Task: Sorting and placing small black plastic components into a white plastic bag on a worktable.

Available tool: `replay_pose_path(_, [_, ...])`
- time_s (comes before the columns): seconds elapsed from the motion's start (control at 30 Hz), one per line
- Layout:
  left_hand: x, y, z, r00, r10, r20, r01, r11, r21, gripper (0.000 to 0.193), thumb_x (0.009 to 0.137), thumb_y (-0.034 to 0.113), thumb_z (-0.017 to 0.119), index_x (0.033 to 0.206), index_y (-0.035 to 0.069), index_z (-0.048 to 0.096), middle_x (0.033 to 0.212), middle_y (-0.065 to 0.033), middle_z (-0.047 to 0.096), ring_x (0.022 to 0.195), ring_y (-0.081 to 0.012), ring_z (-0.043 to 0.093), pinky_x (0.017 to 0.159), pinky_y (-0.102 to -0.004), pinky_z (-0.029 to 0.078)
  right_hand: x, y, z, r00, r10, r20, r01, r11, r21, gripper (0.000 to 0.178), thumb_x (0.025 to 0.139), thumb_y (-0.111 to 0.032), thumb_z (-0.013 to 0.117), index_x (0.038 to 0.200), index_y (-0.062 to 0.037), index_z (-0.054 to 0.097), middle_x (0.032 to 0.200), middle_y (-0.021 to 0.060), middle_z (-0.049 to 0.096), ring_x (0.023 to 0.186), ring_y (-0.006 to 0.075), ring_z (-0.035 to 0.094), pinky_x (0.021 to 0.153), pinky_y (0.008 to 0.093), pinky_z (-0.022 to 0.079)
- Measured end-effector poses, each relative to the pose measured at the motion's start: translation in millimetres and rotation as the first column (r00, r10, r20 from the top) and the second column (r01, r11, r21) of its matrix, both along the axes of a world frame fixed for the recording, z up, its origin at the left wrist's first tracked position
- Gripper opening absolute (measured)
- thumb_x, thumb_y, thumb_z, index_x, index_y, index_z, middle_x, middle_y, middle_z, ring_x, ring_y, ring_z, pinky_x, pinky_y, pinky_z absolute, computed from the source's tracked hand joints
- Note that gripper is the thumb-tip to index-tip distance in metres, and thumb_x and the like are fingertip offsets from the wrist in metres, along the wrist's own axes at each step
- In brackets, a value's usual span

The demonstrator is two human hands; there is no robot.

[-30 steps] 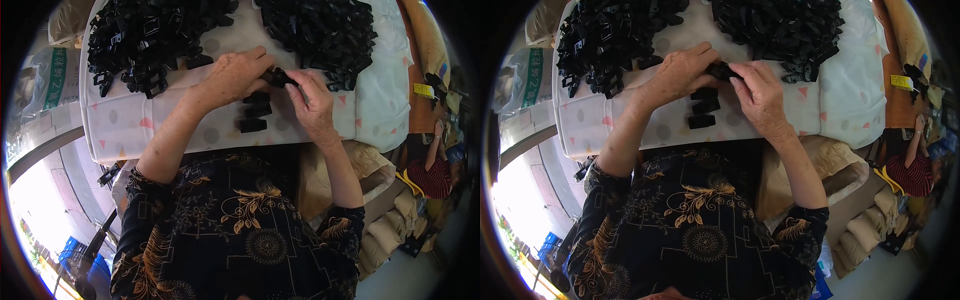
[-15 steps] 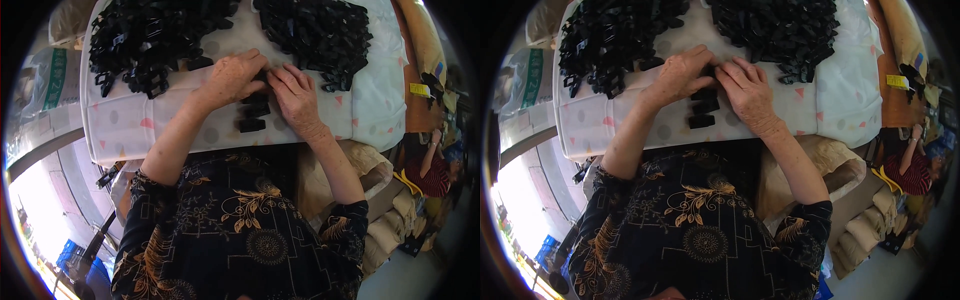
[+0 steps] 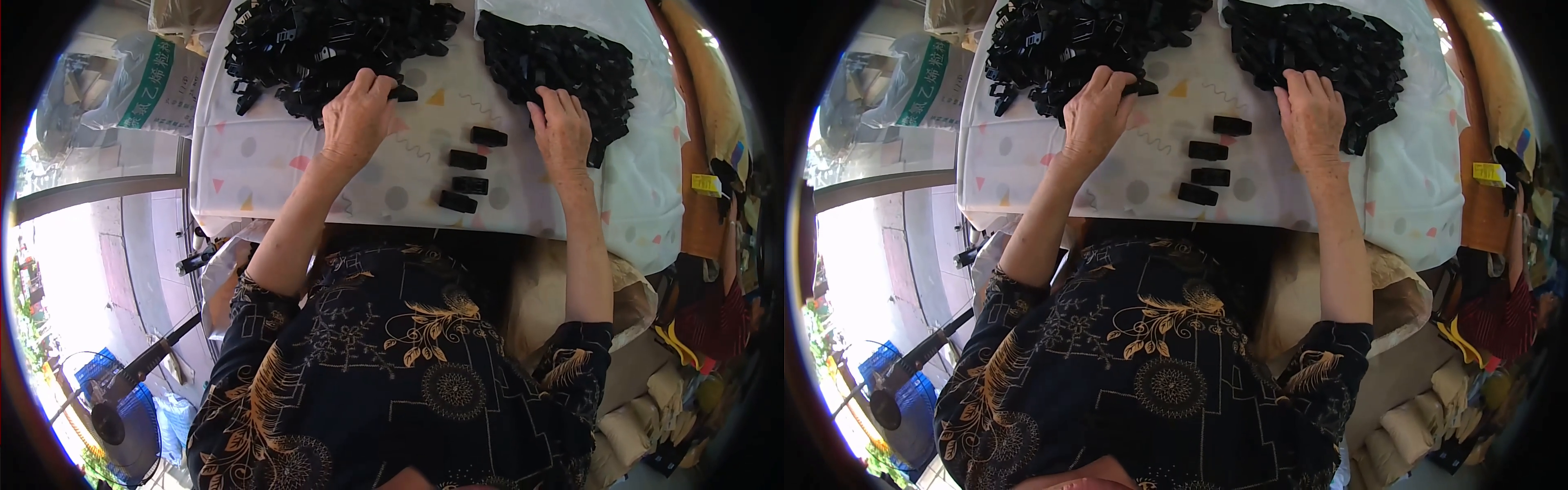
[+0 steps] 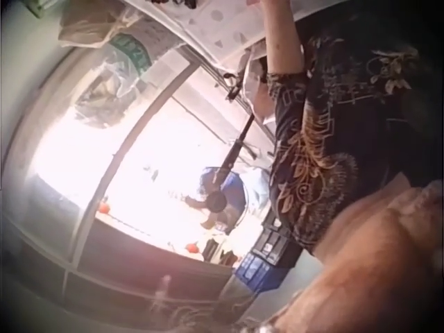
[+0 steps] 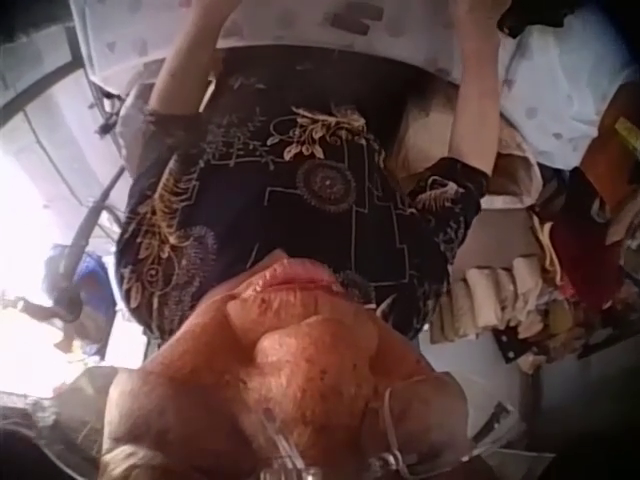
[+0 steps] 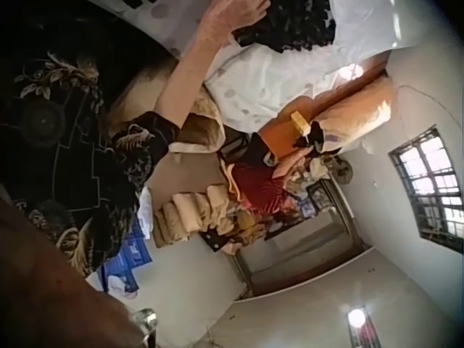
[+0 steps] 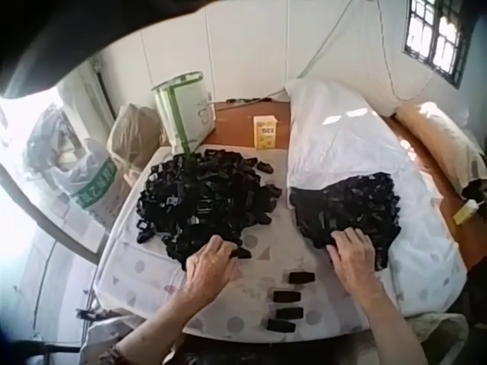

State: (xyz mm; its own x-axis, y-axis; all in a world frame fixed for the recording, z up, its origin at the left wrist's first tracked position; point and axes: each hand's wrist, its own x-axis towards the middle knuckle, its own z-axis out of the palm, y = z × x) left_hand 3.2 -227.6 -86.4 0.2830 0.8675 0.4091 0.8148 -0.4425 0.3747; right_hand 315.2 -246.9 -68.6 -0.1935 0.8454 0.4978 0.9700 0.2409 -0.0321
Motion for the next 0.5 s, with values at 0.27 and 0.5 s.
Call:
replay_pose_path(0.27, [44, 5, -1, 0.983, -0.148, 0.107, 0.160, 0.981, -0.108, 0.011, 0.085, 0.008, 0.065, 0.096, 0.007, 0.063, 0.094, -0.0089, 0.062, 0.081, -0.0333, 0.068, 0.068, -0.0426, 0.056, -6, -17, 12, 0.815, -0.052, -0.578, -0.070, 0.980, -0.186, 0.026, 0.090, -0.008, 0.072, 0.116, -0.0015, 0.068, 0.091, 0.0046, 0.063, 0.078, 0.0148, 0.059, 0.074, 0.0262, 0.049])
replay_pose_path(0.5, [82, 17, 6, 0.943, -0.333, 0.024, 0.330, 0.916, -0.229, 0.018, 0.092, 0.022, 0.065, 0.104, 0.008, 0.064, 0.098, -0.0088, 0.064, 0.085, -0.0352, 0.067, 0.074, -0.0454, 0.054, -19, -30, 23, 0.722, 0.028, -0.691, -0.260, 0.937, -0.234, 0.026, 0.093, -0.001, 0.068, 0.118, -0.0003, 0.068, 0.096, 0.0043, 0.062, 0.081, 0.0110, 0.058, 0.074, 0.0241, 0.049])
